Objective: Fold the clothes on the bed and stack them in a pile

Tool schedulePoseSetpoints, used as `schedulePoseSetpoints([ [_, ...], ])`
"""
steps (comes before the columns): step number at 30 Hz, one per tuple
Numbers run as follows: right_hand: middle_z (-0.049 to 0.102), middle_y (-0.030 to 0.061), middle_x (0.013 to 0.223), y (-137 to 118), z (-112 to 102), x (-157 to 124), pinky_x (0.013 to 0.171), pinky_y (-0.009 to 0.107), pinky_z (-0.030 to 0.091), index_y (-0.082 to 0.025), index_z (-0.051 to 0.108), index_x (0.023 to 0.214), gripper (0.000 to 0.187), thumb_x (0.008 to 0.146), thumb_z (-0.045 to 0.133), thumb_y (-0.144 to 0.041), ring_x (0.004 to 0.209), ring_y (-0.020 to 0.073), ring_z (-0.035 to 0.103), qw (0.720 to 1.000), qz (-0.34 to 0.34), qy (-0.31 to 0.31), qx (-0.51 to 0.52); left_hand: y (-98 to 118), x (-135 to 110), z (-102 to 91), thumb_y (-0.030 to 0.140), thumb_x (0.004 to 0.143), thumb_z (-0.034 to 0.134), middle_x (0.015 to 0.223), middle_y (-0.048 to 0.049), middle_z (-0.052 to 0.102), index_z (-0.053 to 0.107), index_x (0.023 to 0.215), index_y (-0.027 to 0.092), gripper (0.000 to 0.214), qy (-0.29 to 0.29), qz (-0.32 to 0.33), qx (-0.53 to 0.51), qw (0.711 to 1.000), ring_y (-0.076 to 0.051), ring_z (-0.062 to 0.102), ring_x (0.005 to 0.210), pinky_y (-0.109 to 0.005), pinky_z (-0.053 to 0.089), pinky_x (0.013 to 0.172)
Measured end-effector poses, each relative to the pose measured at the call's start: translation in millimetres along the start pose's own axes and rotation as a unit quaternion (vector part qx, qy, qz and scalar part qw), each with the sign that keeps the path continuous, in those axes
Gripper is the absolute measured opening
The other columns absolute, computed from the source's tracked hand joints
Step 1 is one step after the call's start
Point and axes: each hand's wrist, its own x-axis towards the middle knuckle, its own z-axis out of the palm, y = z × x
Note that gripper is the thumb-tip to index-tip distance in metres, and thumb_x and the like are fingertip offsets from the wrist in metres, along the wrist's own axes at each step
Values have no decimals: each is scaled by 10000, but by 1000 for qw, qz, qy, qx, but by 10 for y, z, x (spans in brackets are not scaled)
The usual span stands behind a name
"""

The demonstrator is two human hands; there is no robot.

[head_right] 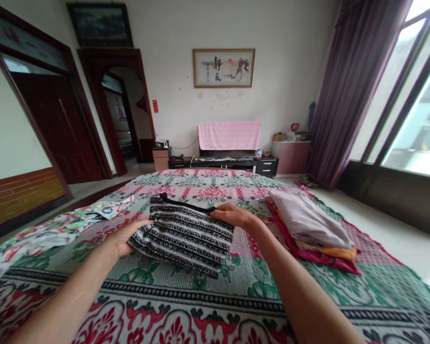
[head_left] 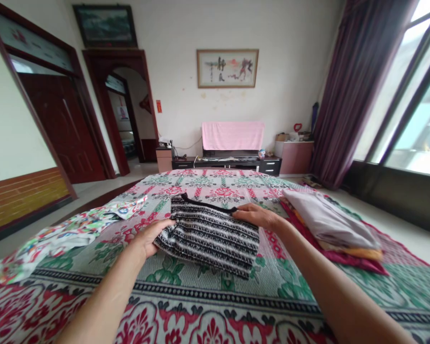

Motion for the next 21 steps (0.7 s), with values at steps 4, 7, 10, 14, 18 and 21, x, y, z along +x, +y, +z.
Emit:
schedulePoseSetpoints([
  [4, 534, -15, 558, 221, 78, 86, 523, 235, 335, -146, 629, 632, 395, 762, 575, -515, 544, 98, 430, 996, 41, -11, -76, -97, 86, -85, 379, 639, 747, 640, -16, 669, 642, 900, 157, 358, -4, -25, 25, 999, -142, 595, 507, -286, 514, 522],
  [7, 605, 9, 660, 313, 47, 75, 592, 249, 377, -152, 678, 721, 444, 795, 527, -563, 613, 117, 480, 997, 41, -26, -54, -75, 51, -103, 466, 634, 745, 740, -35, 696, 624, 1081, 178, 545, -10, -7, 83, 996, -140, 595, 533, -271, 491, 499],
  [10, 663, 31, 805, 360, -1, 15, 677, 261, 416, -164, 702, 844, 441, 786, 548, -573, 725, 147, 541, 997, 33, -60, 22, -43, -10, -80, 358, 608, 780, 853, -63, 720, 558, 1220, 181, 675, 3, -6, 127, 992, -158, 626, 608, -264, 489, 534],
  [14, 663, 28, 830, 464, 9, -12, 683, 262, 431, -159, 678, 956, 420, 720, 656, -505, 721, 142, 560, 985, 36, -124, 116, -54, -22, -68, 211, 595, 760, 839, -54, 726, 555, 1248, 177, 685, 13, 5, 139, 990, -144, 624, 600, -241, 468, 551],
  [18, 595, -6, 697, 574, 56, 43, 605, 244, 392, -145, 644, 828, 356, 738, 635, -489, 607, 100, 485, 988, 13, -81, 132, -119, 41, -121, 186, 596, 739, 808, -46, 723, 576, 1231, 176, 656, 12, 16, 108, 994, -153, 631, 608, -252, 470, 563],
  [21, 519, -29, 612, 596, 72, 64, 555, 239, 340, -150, 590, 676, 357, 758, 596, -498, 562, 87, 409, 996, 1, -39, 83, -170, 90, -153, 212, 617, 735, 779, -34, 718, 600, 1210, 199, 608, 44, 17, 105, 993, -154, 624, 595, -254, 463, 545],
])
